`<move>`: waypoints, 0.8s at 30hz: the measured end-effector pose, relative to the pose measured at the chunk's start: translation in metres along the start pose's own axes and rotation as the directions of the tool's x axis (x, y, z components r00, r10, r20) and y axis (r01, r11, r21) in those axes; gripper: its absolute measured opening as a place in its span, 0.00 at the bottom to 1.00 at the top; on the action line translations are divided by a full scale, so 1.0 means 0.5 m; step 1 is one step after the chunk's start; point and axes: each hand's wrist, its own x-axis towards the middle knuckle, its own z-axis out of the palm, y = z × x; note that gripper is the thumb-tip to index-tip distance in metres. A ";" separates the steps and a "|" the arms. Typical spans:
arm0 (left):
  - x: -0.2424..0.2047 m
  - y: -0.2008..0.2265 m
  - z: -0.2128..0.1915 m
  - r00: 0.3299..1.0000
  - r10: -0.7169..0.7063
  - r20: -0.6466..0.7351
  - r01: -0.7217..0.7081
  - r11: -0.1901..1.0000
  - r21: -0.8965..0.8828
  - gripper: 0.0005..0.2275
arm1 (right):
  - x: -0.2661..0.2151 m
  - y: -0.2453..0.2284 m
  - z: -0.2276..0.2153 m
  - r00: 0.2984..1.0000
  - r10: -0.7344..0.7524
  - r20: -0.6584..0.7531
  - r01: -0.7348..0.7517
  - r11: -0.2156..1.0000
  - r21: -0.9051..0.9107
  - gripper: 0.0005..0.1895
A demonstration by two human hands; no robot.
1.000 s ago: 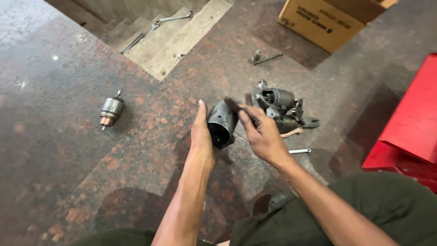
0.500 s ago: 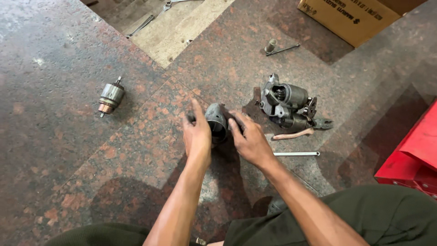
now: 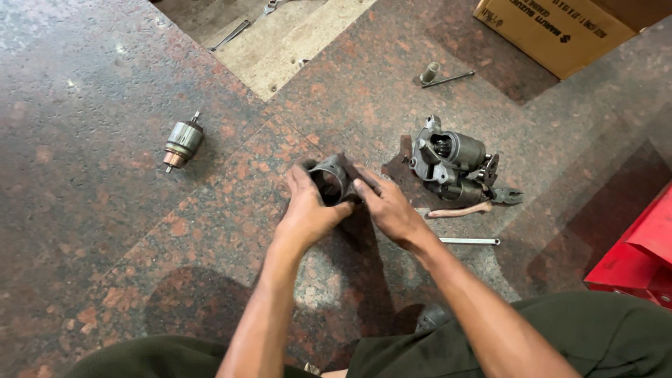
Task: The person scrubs the exterior of a cylindrical metal part with a dark abrasive pad, rotating it to clean all sides. They then place the cylinder down and scrub the interior of a larger mechanical housing with the same pad.
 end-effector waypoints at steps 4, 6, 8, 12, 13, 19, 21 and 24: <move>-0.015 -0.013 0.021 0.952 0.063 -0.298 -0.041 0.996 0.082 0.45 | 0.015 0.021 0.024 0.970 -0.245 -0.008 0.243 0.965 -0.104 0.24; -0.028 -0.011 0.027 0.946 0.003 -0.324 0.005 1.000 0.025 0.38 | 0.013 0.022 0.039 0.968 -0.243 -0.055 0.223 0.943 -0.246 0.24; -0.031 -0.009 0.020 0.957 -0.014 -0.290 0.024 0.999 0.029 0.35 | 0.010 0.015 0.049 0.977 -0.144 -0.155 0.064 0.898 -0.435 0.24; -0.023 -0.002 0.012 0.954 0.119 -0.274 -0.082 0.987 0.140 0.35 | -0.021 0.005 0.065 0.915 -0.374 -0.150 0.196 0.738 -0.646 0.25; -0.030 -0.002 0.008 0.956 0.117 -0.269 -0.089 0.989 0.115 0.35 | -0.035 0.006 0.058 0.908 -0.399 -0.126 0.229 0.727 -0.648 0.25; -0.035 0.012 0.014 0.943 0.163 -0.289 -0.119 0.979 0.164 0.34 | -0.038 -0.002 0.056 0.913 -0.356 -0.202 0.173 0.784 -0.596 0.23; -0.024 0.004 0.012 0.942 0.133 -0.309 -0.089 0.984 0.152 0.36 | -0.045 -0.009 0.063 0.889 -0.425 -0.169 0.253 0.765 -0.593 0.24; -0.040 -0.011 0.024 0.969 -0.006 -0.246 0.039 0.991 0.130 0.35 | -0.041 -0.007 0.049 0.930 -0.329 -0.167 0.162 0.771 -0.615 0.20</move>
